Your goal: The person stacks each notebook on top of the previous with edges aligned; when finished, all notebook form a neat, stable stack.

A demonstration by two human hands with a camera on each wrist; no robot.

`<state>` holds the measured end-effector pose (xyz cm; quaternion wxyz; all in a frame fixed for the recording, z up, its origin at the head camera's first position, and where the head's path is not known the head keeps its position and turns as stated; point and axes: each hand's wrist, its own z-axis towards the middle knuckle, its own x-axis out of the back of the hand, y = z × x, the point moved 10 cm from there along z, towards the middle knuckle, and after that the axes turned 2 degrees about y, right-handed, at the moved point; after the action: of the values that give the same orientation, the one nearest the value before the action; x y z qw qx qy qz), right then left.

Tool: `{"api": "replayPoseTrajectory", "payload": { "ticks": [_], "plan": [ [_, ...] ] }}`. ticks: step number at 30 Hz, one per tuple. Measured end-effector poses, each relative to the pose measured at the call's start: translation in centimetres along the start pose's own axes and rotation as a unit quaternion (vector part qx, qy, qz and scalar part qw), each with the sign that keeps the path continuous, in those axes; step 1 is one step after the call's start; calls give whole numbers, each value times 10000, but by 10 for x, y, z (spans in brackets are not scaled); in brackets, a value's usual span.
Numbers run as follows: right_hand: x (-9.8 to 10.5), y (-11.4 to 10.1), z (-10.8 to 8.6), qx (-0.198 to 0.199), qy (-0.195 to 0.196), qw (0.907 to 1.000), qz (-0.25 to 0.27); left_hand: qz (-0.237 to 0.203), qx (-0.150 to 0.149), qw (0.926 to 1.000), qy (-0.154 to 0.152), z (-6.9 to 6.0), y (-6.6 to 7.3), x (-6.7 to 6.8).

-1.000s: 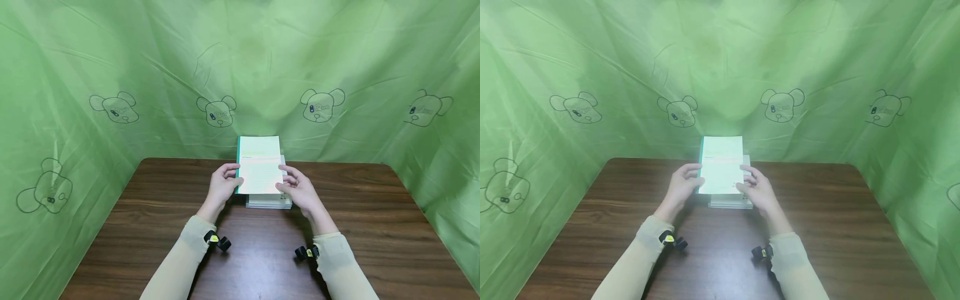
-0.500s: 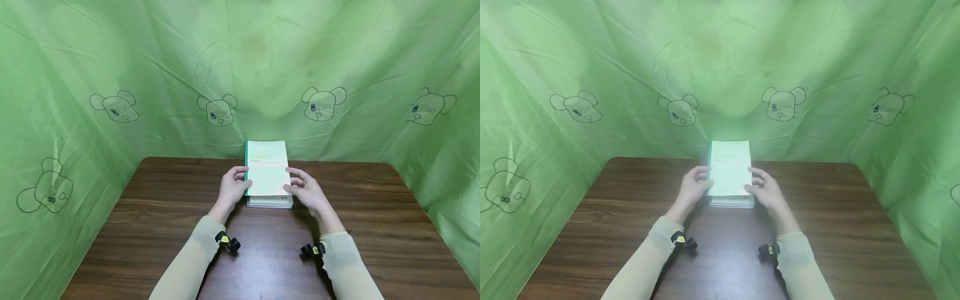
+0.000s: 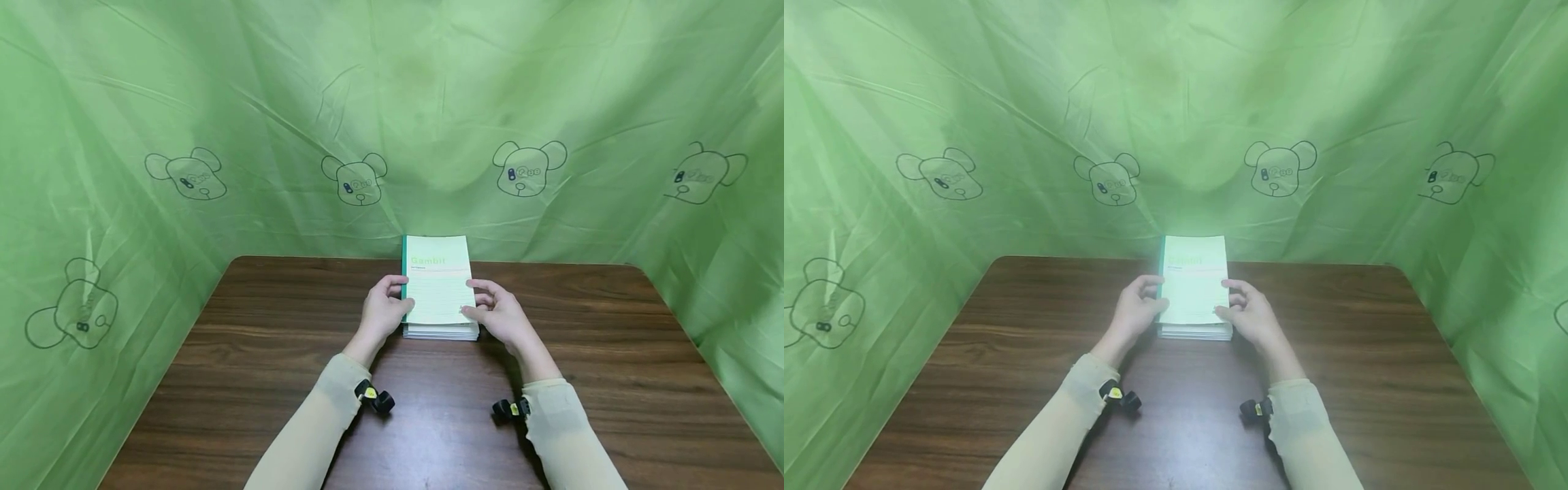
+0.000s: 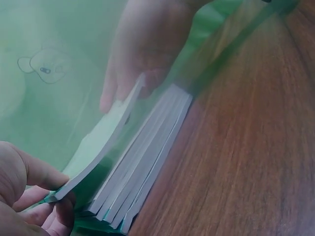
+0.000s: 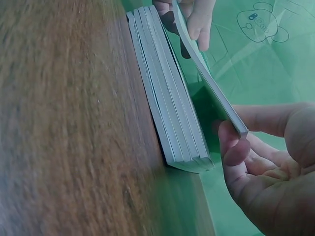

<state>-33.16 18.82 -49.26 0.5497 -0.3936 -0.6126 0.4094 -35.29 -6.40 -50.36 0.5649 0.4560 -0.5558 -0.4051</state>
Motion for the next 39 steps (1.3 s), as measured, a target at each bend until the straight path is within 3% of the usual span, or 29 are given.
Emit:
{"api": "replayPoseTrajectory", "payload": {
  "ticks": [13,30,39],
  "plan": [
    [0,2,-1,-92,-69,9990,-441,600,-71,9981,-78,-3,1,-3],
    [14,2,0,-2,318,9949,-956,978,-280,9946,-185,-4,2,-3],
    [13,9,1,20,328,9954,-904,1231,-297,9916,-245,-1,-2,-4]
  ]
}}
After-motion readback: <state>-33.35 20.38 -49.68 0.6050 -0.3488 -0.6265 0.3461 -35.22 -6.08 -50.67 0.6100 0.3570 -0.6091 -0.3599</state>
